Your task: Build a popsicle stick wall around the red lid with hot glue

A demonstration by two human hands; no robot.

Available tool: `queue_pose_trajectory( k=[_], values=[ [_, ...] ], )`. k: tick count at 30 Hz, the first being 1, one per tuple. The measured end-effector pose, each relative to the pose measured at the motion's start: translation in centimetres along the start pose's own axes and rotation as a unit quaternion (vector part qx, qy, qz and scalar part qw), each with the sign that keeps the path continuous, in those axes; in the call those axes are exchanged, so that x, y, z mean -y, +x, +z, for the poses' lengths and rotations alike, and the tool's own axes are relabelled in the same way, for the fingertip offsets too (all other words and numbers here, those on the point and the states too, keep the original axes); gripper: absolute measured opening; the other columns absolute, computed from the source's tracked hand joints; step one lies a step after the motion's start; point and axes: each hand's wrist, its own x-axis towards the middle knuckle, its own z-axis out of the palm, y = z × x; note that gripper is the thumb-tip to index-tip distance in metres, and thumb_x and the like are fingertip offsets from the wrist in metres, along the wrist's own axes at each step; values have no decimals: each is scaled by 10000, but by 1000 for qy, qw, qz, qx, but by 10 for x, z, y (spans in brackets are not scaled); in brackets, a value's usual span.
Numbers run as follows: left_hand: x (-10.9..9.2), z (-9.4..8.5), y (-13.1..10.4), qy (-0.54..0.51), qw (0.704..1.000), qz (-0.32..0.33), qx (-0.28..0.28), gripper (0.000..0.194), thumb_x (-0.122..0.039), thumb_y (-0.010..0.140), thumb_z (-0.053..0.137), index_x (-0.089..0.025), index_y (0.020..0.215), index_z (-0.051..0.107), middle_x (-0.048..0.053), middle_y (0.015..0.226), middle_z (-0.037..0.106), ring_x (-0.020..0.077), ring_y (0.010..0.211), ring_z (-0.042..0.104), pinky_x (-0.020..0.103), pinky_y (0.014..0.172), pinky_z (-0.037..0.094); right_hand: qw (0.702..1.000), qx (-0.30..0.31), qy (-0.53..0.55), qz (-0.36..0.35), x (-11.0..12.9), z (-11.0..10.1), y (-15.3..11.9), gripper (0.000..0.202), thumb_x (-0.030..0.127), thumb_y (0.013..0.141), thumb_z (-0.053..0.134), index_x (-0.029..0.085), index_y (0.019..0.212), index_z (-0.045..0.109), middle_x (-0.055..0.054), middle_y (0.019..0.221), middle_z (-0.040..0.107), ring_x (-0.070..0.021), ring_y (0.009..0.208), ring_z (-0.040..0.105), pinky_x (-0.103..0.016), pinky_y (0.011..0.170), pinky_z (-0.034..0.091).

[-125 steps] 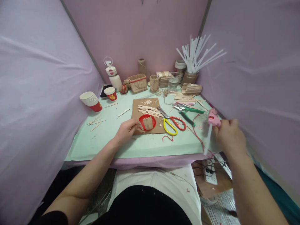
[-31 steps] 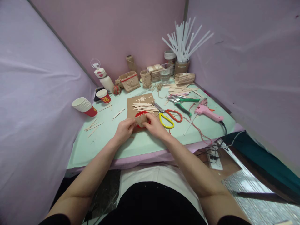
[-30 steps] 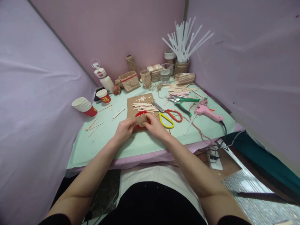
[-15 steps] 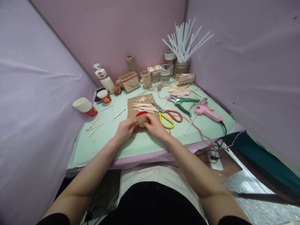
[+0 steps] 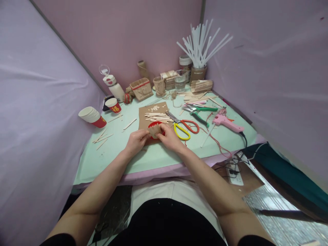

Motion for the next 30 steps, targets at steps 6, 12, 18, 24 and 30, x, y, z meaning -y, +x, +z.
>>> queue_pose_trajectory(
  k=[6, 12, 18, 24, 30],
  values=[
    [-3, -2, 1, -5, 1000, 1, 8, 223, -153, 897, 486, -178, 770, 667, 12, 694, 634, 129, 653, 546, 235, 638, 395, 1000, 1, -3, 3, 2, -1, 0, 66, 195, 739, 569, 204, 798, 540, 3, 782, 567, -176, 770, 491, -305, 699, 383],
    [-3, -1, 1, -1, 1000, 4, 3, 217, -169, 901, 497, -170, 768, 669, 17, 682, 641, 129, 641, 543, 238, 631, 390, 1000, -1, -3, 2, 2, -1, 0, 69, 193, 738, 567, 205, 803, 546, 3, 787, 572, -177, 773, 496, -306, 704, 383],
    [-2, -1, 2, -14, 1000, -6, 6, 195, -154, 891, 506, -175, 808, 680, 28, 736, 676, 137, 677, 573, 246, 657, 413, 1000, -2, -2, 2, 1, -1, 0, 74, 200, 739, 577, 205, 808, 553, 4, 783, 572, -176, 776, 498, -304, 702, 385],
    [-6, -4, 2, -80, 995, -50, 27, 125, -182, 859, 559, -187, 893, 679, 23, 831, 699, 143, 745, 602, 256, 704, 456, 1000, -5, 4, 3, 5, -2, 0, 94, 192, 724, 582, 202, 810, 548, 5, 788, 574, -164, 747, 495, -296, 682, 386],
    [-13, -3, 5, -174, 979, -104, 20, 139, -281, 787, 661, -149, 827, 676, 35, 819, 674, 146, 724, 585, 253, 655, 452, 1000, -16, -2, 9, 9, -4, -2, 145, 181, 701, 616, 206, 801, 515, 13, 793, 547, -153, 731, 478, -293, 683, 370]
  ],
)
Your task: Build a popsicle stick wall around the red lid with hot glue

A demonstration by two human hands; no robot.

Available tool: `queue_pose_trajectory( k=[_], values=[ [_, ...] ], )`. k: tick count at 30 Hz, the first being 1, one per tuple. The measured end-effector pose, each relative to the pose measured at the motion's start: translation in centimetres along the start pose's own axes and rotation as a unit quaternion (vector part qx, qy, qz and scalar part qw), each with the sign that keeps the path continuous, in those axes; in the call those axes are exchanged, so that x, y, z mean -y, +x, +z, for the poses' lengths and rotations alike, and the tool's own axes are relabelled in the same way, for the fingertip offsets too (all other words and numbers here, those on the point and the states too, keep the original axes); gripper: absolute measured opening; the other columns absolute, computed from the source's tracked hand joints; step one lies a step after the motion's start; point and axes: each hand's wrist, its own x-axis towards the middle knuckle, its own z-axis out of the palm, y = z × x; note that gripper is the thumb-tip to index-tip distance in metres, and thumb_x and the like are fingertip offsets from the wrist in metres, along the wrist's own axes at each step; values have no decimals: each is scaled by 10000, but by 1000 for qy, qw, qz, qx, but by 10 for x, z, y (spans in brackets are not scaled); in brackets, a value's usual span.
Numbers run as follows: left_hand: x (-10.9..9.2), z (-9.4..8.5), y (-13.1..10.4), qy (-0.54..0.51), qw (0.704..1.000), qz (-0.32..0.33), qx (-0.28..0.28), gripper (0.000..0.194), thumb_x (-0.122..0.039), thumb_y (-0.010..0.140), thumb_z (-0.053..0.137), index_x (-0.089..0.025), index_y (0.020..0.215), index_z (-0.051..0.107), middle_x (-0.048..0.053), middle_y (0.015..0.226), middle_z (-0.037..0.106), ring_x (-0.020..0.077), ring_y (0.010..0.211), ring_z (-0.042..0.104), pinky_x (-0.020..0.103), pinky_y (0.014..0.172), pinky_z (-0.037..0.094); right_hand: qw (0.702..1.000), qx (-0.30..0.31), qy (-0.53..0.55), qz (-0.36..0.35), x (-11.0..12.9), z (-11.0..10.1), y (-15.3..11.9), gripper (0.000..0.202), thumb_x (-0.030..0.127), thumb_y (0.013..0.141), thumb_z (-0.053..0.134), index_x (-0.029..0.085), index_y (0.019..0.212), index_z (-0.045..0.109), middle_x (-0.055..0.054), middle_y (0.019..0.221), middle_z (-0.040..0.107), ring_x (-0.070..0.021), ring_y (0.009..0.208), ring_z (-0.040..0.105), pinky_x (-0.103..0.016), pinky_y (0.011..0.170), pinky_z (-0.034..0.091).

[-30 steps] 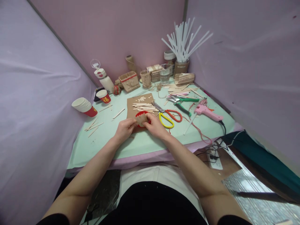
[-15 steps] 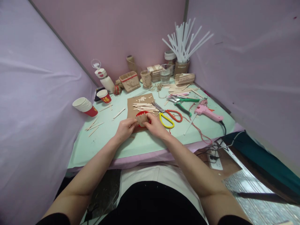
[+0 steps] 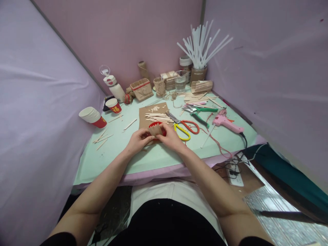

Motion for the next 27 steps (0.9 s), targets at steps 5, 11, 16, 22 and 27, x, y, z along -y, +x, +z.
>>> queue_pose_trajectory(
  k=[5, 11, 16, 22, 27],
  values=[
    [-1, 4, 2, -41, 998, -35, -17, 121, -253, 781, 634, -151, 802, 694, 25, 773, 678, 140, 693, 587, 248, 642, 453, 1000, 3, 2, 0, 2, 0, -1, 150, 177, 699, 607, 209, 797, 498, 20, 789, 538, -143, 710, 468, -285, 669, 365],
    [-4, 2, 4, -36, 999, -22, -12, 124, -206, 776, 594, -169, 751, 709, 23, 753, 695, 153, 727, 593, 255, 671, 457, 1000, 5, 2, 1, 1, 0, -1, 164, 205, 698, 631, 208, 797, 501, 19, 784, 537, -149, 714, 476, -286, 663, 366],
    [-4, -1, 6, -18, 1000, -13, -7, 145, -183, 775, 590, -167, 693, 709, 28, 733, 694, 156, 711, 597, 255, 647, 452, 1000, 8, 0, 0, 1, 0, 0, 178, 219, 699, 645, 211, 788, 490, 21, 779, 532, -149, 708, 472, -282, 651, 365],
    [-1, 0, 7, 1, 1000, 0, -13, 161, -153, 770, 579, -168, 659, 695, 22, 712, 685, 153, 700, 603, 255, 644, 454, 1000, 10, -7, 0, 2, 0, -1, 185, 231, 703, 648, 209, 783, 482, 20, 786, 532, -147, 711, 471, -281, 650, 364],
    [1, 0, 6, 10, 1000, -9, -14, 129, -157, 777, 594, -170, 705, 700, 19, 732, 685, 155, 712, 602, 260, 659, 455, 1000, 12, -18, -7, 3, -1, -1, 186, 242, 704, 647, 205, 806, 497, 12, 797, 547, -149, 721, 489, -281, 650, 381]
  ],
)
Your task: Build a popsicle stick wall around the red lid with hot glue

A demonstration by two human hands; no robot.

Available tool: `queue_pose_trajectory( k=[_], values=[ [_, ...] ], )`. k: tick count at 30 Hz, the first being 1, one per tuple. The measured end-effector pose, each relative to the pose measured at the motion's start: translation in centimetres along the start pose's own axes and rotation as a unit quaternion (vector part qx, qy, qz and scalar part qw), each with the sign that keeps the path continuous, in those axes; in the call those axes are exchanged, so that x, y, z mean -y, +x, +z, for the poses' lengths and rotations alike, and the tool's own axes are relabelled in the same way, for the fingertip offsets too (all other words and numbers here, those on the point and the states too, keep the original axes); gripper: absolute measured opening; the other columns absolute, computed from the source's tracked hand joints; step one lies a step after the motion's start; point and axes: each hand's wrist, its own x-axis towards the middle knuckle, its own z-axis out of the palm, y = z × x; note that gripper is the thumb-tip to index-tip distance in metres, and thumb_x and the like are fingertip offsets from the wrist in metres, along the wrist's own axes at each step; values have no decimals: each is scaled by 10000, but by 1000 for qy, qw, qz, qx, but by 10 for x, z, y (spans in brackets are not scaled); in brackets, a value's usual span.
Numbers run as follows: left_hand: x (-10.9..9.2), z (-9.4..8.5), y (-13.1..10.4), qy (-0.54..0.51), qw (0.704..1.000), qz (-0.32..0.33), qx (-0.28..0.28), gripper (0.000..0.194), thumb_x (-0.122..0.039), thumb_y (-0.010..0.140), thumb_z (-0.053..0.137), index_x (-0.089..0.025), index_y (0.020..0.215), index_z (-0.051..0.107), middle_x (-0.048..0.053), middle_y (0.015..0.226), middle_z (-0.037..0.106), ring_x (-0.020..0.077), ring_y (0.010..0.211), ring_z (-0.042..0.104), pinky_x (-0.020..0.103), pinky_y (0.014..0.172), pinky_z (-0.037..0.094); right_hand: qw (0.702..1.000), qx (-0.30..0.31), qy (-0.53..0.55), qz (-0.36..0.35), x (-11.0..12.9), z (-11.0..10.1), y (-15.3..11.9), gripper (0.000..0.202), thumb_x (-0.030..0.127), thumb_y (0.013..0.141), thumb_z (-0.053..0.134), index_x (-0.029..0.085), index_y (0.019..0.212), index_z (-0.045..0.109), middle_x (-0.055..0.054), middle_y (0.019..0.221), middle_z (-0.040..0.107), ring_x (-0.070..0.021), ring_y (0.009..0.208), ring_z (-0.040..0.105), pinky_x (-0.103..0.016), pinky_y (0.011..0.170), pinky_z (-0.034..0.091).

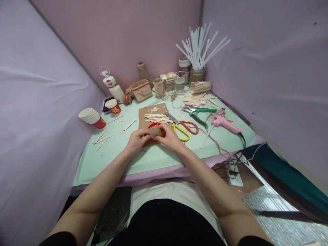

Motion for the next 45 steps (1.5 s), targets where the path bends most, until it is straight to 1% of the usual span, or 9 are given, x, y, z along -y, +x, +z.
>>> queue_pose_trajectory(
  k=[3, 6, 11, 14, 16, 22, 30, 39, 45],
  values=[
    [2, -4, -1, -10, 1000, 4, 19, 109, -160, 778, 611, -177, 808, 714, 18, 808, 695, 155, 761, 610, 262, 706, 465, 1000, 8, -9, -11, -1, -2, 0, 176, 194, 701, 600, 200, 853, 513, 6, 815, 572, -148, 722, 520, -277, 650, 409],
    [5, -8, -3, 5, 999, 25, 33, 163, -163, 783, 623, -190, 918, 710, 28, 915, 695, 165, 844, 612, 280, 780, 471, 999, 3, -35, -28, -4, -3, -2, 239, 158, 697, 560, 195, 931, 527, -16, 885, 604, -165, 774, 558, -294, 692, 443],
    [8, -8, -5, 94, 991, 79, 44, 112, -207, 811, 637, -200, 900, 705, 50, 961, 689, 207, 968, 577, 352, 888, 442, 989, -42, -122, -69, -6, -7, -11, 287, 127, 704, 548, 200, 981, 535, -74, 1014, 600, -237, 966, 545, -386, 859, 434],
    [10, -5, -5, 131, 987, 83, 41, 108, -234, 832, 626, -193, 900, 700, 65, 971, 683, 221, 969, 567, 380, 877, 431, 979, -59, -172, -91, -5, -8, -16, 336, 109, 729, 526, 192, 1054, 529, -109, 1105, 585, -259, 1072, 517, -414, 941, 404],
    [11, -4, -6, 147, 985, 80, 39, 116, -249, 844, 617, -192, 903, 699, 72, 990, 679, 226, 984, 561, 391, 879, 415, 972, -67, -204, -99, -5, -9, -18, 365, 101, 742, 512, 189, 1095, 527, -118, 1131, 585, -268, 1094, 510, -423, 958, 394],
    [15, -3, -9, 211, 972, 94, 38, 156, -283, 870, 600, -218, 974, 695, 64, 1068, 676, 241, 1058, 511, 415, 899, 330, 944, -95, -302, -97, -7, -7, -26, 344, 119, 776, 497, 167, 1111, 557, -134, 1112, 617, -296, 1054, 511, -441, 918, 378],
    [10, 0, -16, 226, 968, 102, 27, 140, -299, 880, 588, -228, 908, 705, 52, 940, 686, 220, 979, 502, 391, 845, 290, 913, -131, -375, -92, -8, 2, -36, 219, 161, 833, 487, 177, 1036, 569, -103, 1004, 646, -269, 981, 537, -407, 885, 346],
    [6, -3, -19, 200, 974, 100, 24, 169, -345, 851, 624, -213, 925, 698, 54, 962, 683, 228, 1005, 509, 401, 871, 290, 902, -139, -395, -104, -11, 7, -38, 154, 176, 856, 493, 197, 986, 572, -77, 965, 666, -245, 932, 550, -375, 859, 330],
    [3, -3, -19, 194, 975, 104, 14, 208, -296, 914, 514, -205, 891, 700, 61, 935, 688, 211, 970, 519, 404, 876, 297, 900, -133, -402, -99, -12, 8, -39, 147, 186, 859, 499, 192, 977, 587, -82, 993, 672, -246, 961, 553, -384, 876, 328]
  ],
)
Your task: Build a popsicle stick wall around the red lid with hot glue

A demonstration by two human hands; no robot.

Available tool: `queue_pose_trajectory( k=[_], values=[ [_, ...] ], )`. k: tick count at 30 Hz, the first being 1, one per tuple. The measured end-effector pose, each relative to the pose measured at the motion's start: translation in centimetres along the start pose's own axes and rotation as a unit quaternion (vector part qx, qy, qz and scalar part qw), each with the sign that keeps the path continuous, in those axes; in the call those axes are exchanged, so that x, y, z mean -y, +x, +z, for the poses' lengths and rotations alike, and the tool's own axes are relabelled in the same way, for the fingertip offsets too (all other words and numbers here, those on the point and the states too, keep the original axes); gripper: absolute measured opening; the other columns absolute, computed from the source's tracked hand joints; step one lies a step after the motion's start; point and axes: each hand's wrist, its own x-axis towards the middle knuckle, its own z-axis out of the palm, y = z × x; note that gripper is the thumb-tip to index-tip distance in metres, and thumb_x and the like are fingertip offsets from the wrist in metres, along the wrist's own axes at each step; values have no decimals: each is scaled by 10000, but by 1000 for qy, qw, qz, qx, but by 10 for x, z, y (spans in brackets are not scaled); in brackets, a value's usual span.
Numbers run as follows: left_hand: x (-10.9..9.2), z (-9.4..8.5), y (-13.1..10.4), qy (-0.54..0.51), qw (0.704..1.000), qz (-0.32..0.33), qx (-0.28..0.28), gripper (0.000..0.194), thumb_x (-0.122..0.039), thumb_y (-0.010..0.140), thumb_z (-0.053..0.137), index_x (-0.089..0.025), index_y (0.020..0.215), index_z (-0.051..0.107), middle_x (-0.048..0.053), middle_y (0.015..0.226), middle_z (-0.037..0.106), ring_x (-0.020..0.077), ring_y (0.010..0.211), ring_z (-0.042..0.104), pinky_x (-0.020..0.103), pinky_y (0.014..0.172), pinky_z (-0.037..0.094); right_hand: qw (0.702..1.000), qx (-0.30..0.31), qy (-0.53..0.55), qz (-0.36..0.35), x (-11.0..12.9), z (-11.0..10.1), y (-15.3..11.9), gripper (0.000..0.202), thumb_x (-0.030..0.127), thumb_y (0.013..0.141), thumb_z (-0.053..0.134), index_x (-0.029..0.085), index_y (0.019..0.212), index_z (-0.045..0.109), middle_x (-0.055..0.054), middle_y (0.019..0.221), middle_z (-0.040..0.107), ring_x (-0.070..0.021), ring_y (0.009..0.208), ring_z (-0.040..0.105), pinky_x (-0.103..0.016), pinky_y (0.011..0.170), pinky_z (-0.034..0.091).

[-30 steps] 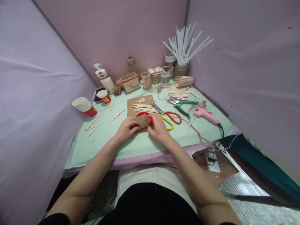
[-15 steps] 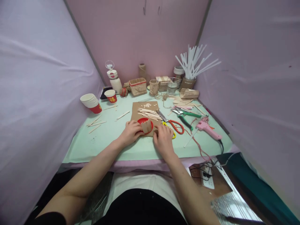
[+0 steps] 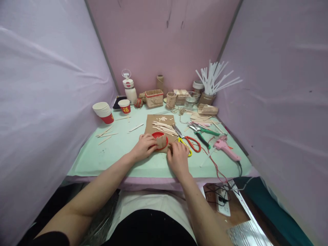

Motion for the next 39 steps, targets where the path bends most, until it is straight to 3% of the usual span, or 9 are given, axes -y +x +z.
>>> queue_pose_trajectory(
  k=[11, 19, 25, 34, 39],
  values=[
    [7, -4, 1, -9, 999, -19, 24, 199, -353, 896, 557, -232, 954, 704, 56, 998, 696, 219, 1007, 530, 408, 902, 305, 998, 60, 13, -26, 0, -2, 13, 383, 105, 843, 435, 191, 1193, 563, -97, 1136, 664, -248, 1065, 543, -383, 906, 347],
    [19, -1, 1, -3, 1000, -14, 14, 153, -282, 882, 581, -242, 875, 729, 59, 994, 698, 220, 1012, 526, 414, 905, 302, 997, 70, 6, -24, 1, 0, 13, 314, 109, 849, 453, 203, 1098, 621, -96, 1088, 675, -281, 1036, 521, -417, 886, 347],
    [20, -5, 2, 10, 998, -57, -16, 156, -233, 878, 574, -244, 904, 728, 59, 1080, 672, 228, 1059, 507, 430, 930, 323, 998, 62, 18, -13, 4, -1, 9, 240, 131, 870, 464, 202, 1022, 637, -84, 984, 658, -261, 960, 521, -383, 821, 370],
    [22, -13, -3, -55, 997, -48, -14, 241, -222, 809, 591, -209, 1032, 682, 80, 1166, 631, 228, 1102, 537, 416, 985, 389, 998, 43, 40, -4, 3, -3, 10, 220, 170, 893, 458, 202, 1058, 598, -84, 1026, 650, -254, 973, 528, -378, 833, 377],
    [17, -13, 1, -106, 993, -41, -22, 238, -306, 794, 636, -185, 993, 687, 90, 1075, 662, 229, 1046, 573, 393, 950, 424, 998, 43, 40, -5, 3, -1, 10, 202, 171, 885, 468, 203, 1037, 598, -82, 1018, 647, -255, 963, 528, -375, 820, 374]
  ],
)
